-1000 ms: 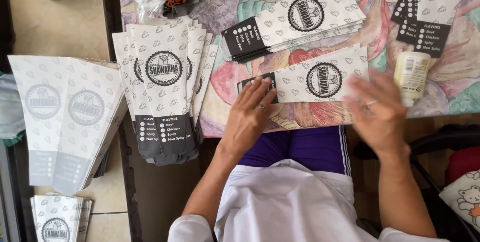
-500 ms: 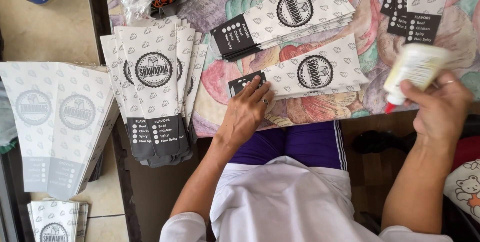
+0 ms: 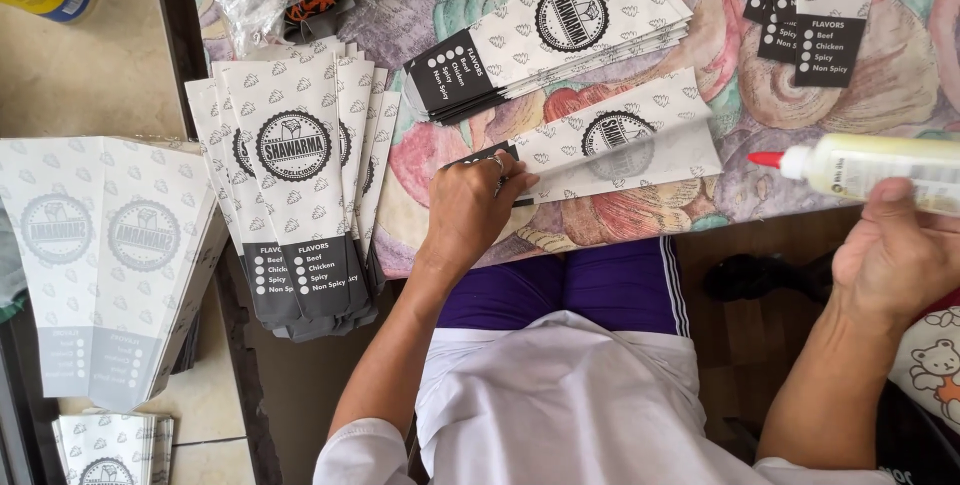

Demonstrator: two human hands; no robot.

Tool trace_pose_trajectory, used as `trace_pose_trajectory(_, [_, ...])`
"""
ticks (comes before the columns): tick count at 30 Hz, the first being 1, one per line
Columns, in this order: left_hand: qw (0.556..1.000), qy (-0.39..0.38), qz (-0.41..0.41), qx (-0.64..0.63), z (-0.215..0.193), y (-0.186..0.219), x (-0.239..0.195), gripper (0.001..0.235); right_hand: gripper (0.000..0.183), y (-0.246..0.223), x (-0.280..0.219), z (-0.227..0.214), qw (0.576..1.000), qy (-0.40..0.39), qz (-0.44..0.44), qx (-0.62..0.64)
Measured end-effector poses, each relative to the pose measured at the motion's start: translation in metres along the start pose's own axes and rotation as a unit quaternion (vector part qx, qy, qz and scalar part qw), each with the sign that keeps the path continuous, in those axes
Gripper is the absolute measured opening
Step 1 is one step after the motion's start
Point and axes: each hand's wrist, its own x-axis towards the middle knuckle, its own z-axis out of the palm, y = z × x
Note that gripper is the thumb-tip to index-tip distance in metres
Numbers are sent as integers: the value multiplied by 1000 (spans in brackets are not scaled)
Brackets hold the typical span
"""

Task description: The person applies glue from a bottle to the edges of printed paper shawarma sleeves, folds them by hand, and presses the edges together to seal them, handling several sleeves from a stack on a table.

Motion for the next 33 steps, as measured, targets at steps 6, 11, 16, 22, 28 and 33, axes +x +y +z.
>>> trace_pose_trajectory(6, [999,4,32,-1,-8,1,5,14,46,25,-20,24,997,-45,-50,-38])
trace_pose_trajectory(11, [1000,-19,16,7,-10,-1,7,16,40,22,-26,35,997,-56,-7,-58])
trace_pose_trajectory(16, [1000,-21,16,10,-9,-5,9,16,42,28,-11,13,996,-34,-42,-72])
trace_pose_trajectory(22, [997,-62,-30,16,-13,-5,15,16,42,32,-19,29,998,-28,-27,-53])
trace_pose_trajectory(28, [994,-85,-44,-43,-21,-8,23,16,40,36,-50,78,998,-49,25,10])
trace_pose_trajectory(33, [988,-106,-75,-83,-20,-13,33,18,37,28,-83,131,991,-119,64,10])
